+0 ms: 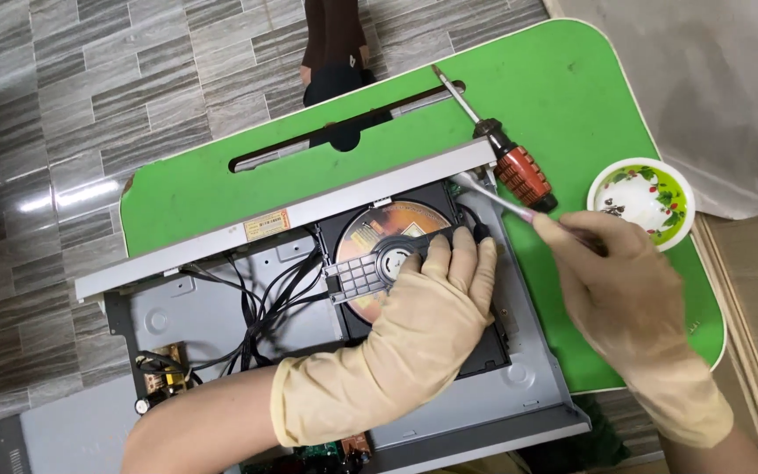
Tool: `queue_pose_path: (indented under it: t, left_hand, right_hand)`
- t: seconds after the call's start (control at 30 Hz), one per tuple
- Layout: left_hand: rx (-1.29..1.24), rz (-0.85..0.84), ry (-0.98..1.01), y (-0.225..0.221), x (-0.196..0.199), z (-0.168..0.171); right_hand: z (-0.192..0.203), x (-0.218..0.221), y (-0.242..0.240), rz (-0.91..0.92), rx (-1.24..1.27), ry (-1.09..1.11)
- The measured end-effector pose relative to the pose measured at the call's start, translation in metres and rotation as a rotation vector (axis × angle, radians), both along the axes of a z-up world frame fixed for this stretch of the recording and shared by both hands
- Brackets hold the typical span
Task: Cleaning the internal components of a DVD player's optical drive using a screwdriver and a toothbrush.
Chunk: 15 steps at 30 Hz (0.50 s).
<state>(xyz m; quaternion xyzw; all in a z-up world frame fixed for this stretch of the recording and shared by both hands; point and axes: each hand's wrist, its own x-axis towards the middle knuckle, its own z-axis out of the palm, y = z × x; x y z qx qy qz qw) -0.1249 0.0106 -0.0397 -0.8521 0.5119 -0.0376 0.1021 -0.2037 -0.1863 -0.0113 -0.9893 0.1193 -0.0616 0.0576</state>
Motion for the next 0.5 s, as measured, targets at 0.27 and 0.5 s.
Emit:
queue_pose_path:
  t: [0.27,0.5]
  left_hand:
    - [-0.111,0.063,0.005,0.002,-0.007,0.005]
    - [-0.107,0.05,0.009,0.005,-0.006,0.005]
  right_hand:
    - [0.014,-0.012,0.021,-0.066,0.428,-0.189]
    - [-0.008,-0.012,0.017,0.087,0.374,-0.102]
